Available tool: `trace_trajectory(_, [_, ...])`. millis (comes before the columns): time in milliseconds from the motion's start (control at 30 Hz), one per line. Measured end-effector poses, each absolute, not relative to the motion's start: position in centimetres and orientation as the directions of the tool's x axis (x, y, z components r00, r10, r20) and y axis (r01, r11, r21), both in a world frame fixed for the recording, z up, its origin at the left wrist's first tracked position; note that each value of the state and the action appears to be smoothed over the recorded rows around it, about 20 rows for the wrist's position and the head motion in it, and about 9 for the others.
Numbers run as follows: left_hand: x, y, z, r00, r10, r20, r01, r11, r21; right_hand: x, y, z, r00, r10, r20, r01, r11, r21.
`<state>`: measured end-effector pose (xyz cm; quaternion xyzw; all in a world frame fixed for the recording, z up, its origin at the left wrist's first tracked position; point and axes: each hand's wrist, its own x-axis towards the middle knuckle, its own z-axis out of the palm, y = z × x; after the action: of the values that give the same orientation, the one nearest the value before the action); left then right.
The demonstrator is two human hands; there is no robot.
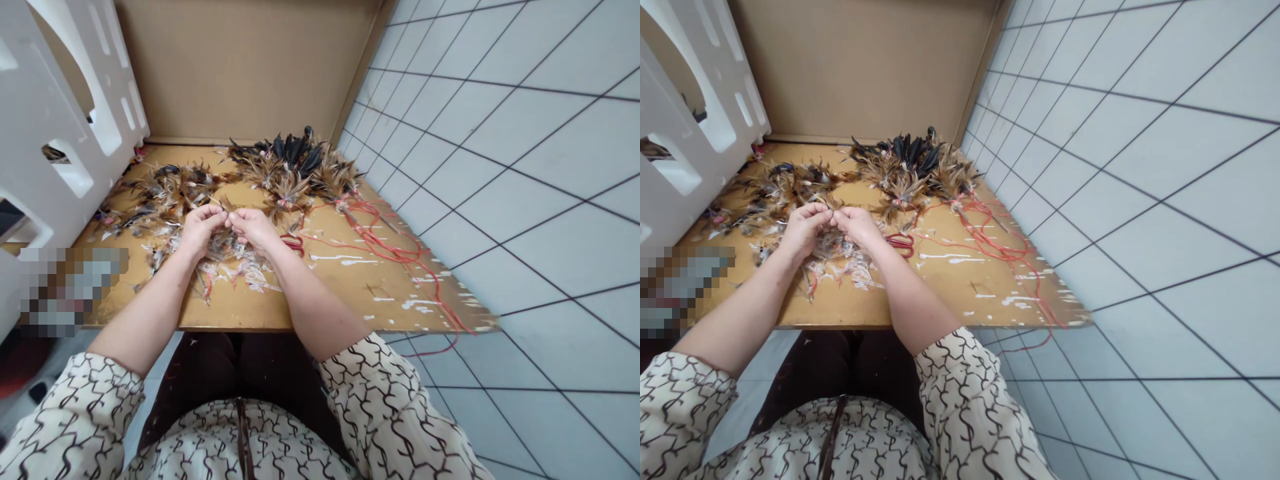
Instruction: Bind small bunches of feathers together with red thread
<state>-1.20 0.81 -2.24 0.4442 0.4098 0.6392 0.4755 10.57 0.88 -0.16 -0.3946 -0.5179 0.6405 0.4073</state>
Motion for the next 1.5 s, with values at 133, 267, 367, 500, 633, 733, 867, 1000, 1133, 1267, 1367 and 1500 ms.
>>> trace_trajectory(133, [-1.5, 1.1, -2.5, -0.14, 0.976, 0.165, -0.258, -0.197, 0.946, 10.8, 1.0, -0.4, -0.408, 0.911, -0.066, -0.088, -0.111, -0.99])
trace_trajectory(267, [-1.5, 1.0, -2.4, -0.159, 0.973, 0.17, -0.26, -0.207, 0.943, 10.8, 1.7, -0.8, -0.295, 0.952, -0.08, -0.103, -0.115, -0.988])
trace_trajectory(367, [-1.4, 0.8, -2.2, -0.156, 0.972, 0.175, -0.252, -0.21, 0.945, 10.9, 2.2, -0.8, -0.164, 0.979, -0.117, -0.103, -0.135, -0.985])
trace_trajectory(500, [-1.3, 0.5, -2.0, -0.118, 0.977, 0.176, -0.209, -0.198, 0.958, 10.9, 2.1, -0.5, -0.139, 0.977, -0.16, -0.118, -0.177, -0.977])
trace_trajectory(633, [-1.0, 0.3, -2.1, -0.097, 0.973, 0.209, -0.166, -0.223, 0.961, 10.3, 1.4, -0.2, -0.18, 0.969, -0.168, -0.125, -0.192, -0.973])
trace_trajectory(733, [-0.9, 0.4, -2.5, -0.088, 0.964, 0.251, -0.145, -0.262, 0.954, 9.9, 1.0, -0.3, -0.199, 0.969, -0.147, -0.111, -0.172, -0.979])
trace_trajectory(867, [-1.0, 0.8, -3.0, -0.116, 0.939, 0.323, -0.079, -0.333, 0.94, 9.8, 1.0, -0.7, -0.203, 0.97, -0.134, -0.178, -0.171, -0.969])
trace_trajectory(1000, [-1.1, 0.9, -3.1, -0.122, 0.925, 0.361, -0.02, -0.366, 0.93, 10.0, 1.1, -0.9, -0.242, 0.961, -0.135, -0.23, -0.192, -0.954])
trace_trajectory(1133, [-1.1, 0.7, -2.8, -0.116, 0.932, 0.344, -0.036, -0.35, 0.936, 10.0, 1.2, -0.7, -0.228, 0.966, -0.12, -0.155, -0.158, -0.975])
trace_trajectory(1267, [-1.2, 0.6, -2.4, -0.142, 0.937, 0.319, -0.063, -0.33, 0.942, 10.2, 1.1, -0.4, -0.26, 0.962, -0.089, -0.089, -0.115, -0.989])
trace_trajectory(1367, [-1.2, 0.6, -2.2, -0.149, 0.948, 0.282, -0.123, -0.301, 0.946, 10.4, 1.2, -0.4, -0.291, 0.955, -0.065, -0.067, -0.088, -0.994])
trace_trajectory(1500, [-1.1, 0.6, -2.0, -0.123, 0.963, 0.239, -0.146, -0.256, 0.956, 10.8, 1.4, -0.4, -0.35, 0.934, -0.065, -0.036, -0.083, -0.996])
